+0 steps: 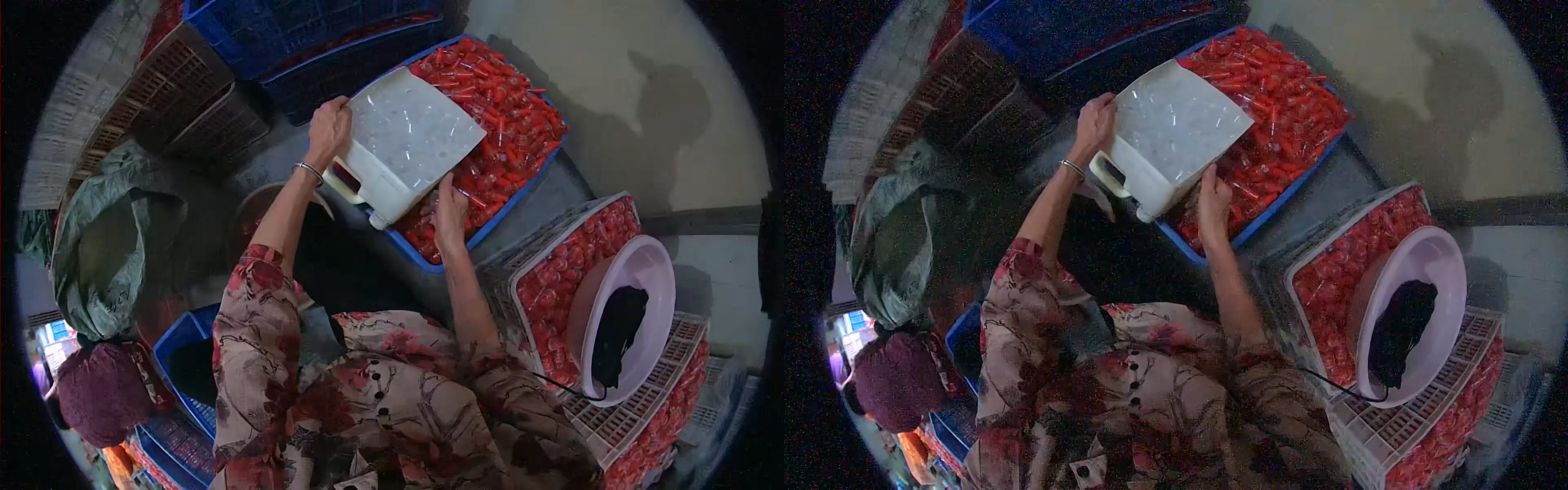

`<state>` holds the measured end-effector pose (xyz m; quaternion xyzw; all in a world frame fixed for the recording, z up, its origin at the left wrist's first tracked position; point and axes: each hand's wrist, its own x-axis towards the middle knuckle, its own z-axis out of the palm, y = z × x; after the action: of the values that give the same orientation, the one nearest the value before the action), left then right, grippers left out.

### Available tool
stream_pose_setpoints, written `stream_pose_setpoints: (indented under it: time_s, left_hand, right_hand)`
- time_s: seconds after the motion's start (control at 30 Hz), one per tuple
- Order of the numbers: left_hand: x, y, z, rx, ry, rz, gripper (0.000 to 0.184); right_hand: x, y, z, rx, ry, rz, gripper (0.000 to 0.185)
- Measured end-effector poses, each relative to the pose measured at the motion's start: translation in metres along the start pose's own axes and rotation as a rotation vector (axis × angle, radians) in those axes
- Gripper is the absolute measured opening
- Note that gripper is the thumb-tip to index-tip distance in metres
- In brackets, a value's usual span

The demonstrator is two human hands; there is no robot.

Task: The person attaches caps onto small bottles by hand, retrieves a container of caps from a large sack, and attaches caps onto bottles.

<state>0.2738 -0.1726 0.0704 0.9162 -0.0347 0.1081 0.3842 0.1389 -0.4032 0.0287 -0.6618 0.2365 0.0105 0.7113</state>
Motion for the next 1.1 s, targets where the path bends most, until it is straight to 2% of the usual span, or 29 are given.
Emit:
stream_pose_setpoints:
  time_s: [0.07, 0.1, 0.17, 0.2, 0.27, 0.33, 0.37, 0.4, 0.43, 0.5, 0.53, 0.57, 0.6, 0.63, 0.67, 0.7, 0.8, 0.83, 0.9, 0.93, 0.97, 1.0, 1.03, 1.07, 1.1]
  left_hand:
    - [0.007, -0.005, 0.006, 0.021, -0.033, 0.042, 0.032]
    - [0.01, -0.005, 0.01, 0.048, -0.052, 0.083, 0.031]
    - [0.008, 0.002, 0.011, 0.059, -0.041, 0.064, 0.031]
    - [0.006, 0.004, 0.008, 0.082, -0.021, 0.047, 0.031]
    - [0.005, 0.004, 0.002, 0.074, -0.092, 0.014, 0.032]
    - [0.001, 0.004, 0.005, 0.067, -0.169, -0.009, 0.034]
    - [-0.002, 0.002, 0.007, 0.026, -0.077, 0.009, 0.037]
    - [-0.004, 0.001, 0.006, -0.012, 0.025, 0.025, 0.04]
    - [-0.009, 0.003, 0.001, -0.005, 0.035, 0.017, 0.04]
    - [-0.026, 0.013, -0.01, 0.161, 0.328, 0.25, 0.04]
    - [-0.038, 0.025, -0.017, 0.17, 0.339, 0.243, 0.04]
    - [-0.055, 0.044, -0.025, 0.134, 0.367, 0.22, 0.034]
    - [-0.071, 0.061, -0.029, 0.096, 0.397, 0.196, 0.028]
    - [-0.086, 0.074, -0.028, -0.118, 0.307, 0.093, 0.024]
    - [-0.099, 0.088, -0.025, -0.338, 0.21, -0.01, 0.021]
    - [-0.104, 0.107, -0.026, -0.444, 0.059, -0.079, 0.017]
    - [-0.106, 0.137, -0.004, -0.672, -0.155, -0.124, 0.025]
    - [-0.107, 0.142, 0.004, -0.753, -0.19, -0.146, 0.028]
    - [-0.118, 0.145, 0.012, -0.86, -0.169, -0.174, 0.033]
    - [-0.125, 0.147, 0.011, -0.893, -0.127, -0.16, 0.032]
    - [-0.133, 0.146, 0.008, -0.921, -0.082, -0.146, 0.032]
    - [-0.143, 0.143, 0.002, -0.817, -0.078, -0.172, 0.03]
    - [-0.151, 0.137, -0.007, -0.846, -0.025, -0.204, 0.029]
    - [-0.16, 0.131, -0.014, -0.879, 0.028, -0.236, 0.028]
    - [-0.168, 0.119, -0.021, -1.079, 0.018, -0.365, 0.028]
  right_hand:
    - [0.002, -0.004, -0.006, 0.048, -0.068, 0.259, 0.052]
    - [0.002, -0.007, -0.016, 0.041, -0.057, 0.264, 0.052]
    - [0.005, -0.015, -0.043, -0.352, -0.199, -0.027, 0.042]
    - [0.015, -0.011, -0.055, -0.446, 0.046, -0.512, 0.037]
    - [0.037, -0.047, -0.079, -0.527, 0.312, -0.43, 0.042]
    - [0.085, -0.063, -0.101, -0.624, 0.422, -0.51, 0.047]
    - [0.109, -0.069, -0.107, -0.625, 0.419, -0.507, 0.047]
    - [0.134, -0.074, -0.109, -0.905, 0.309, -0.401, 0.044]
    - [0.144, -0.079, -0.105, -1.179, 0.187, -0.289, 0.041]
    - [0.149, -0.086, -0.096, -1.21, 0.094, -0.258, 0.041]
    - [0.149, -0.092, -0.091, -1.242, 0.015, -0.222, 0.042]
    - [0.146, -0.093, -0.092, -1.244, 0.001, -0.232, 0.042]
    - [0.137, -0.094, -0.096, -0.999, -0.006, -0.394, 0.041]
    - [0.129, -0.097, -0.098, -0.748, -0.018, -0.548, 0.041]
    - [0.114, -0.103, -0.091, -0.757, -0.034, -0.554, 0.041]
    - [0.088, -0.113, -0.079, -0.603, -0.134, -0.53, 0.037]
    - [0.015, -0.124, -0.04, -0.289, -0.37, -0.423, 0.028]
    - [-0.003, -0.128, -0.032, -0.34, -0.379, -0.323, 0.027]
    - [-0.021, -0.111, -0.012, -0.262, -0.425, -0.518, 0.023]
    - [-0.028, -0.104, -0.006, -0.4, -0.445, -0.566, 0.025]
    - [-0.035, -0.101, -0.003, -0.394, -0.465, -0.574, 0.025]
    - [-0.047, -0.1, 0.002, -0.585, -0.464, -0.642, 0.031]
    - [-0.058, -0.099, 0.008, -0.777, -0.464, -0.716, 0.038]
    - [-0.066, -0.099, 0.009, -0.685, -0.617, -0.672, 0.05]
    - [-0.074, -0.104, 0.007, -0.691, -0.645, -0.683, 0.05]
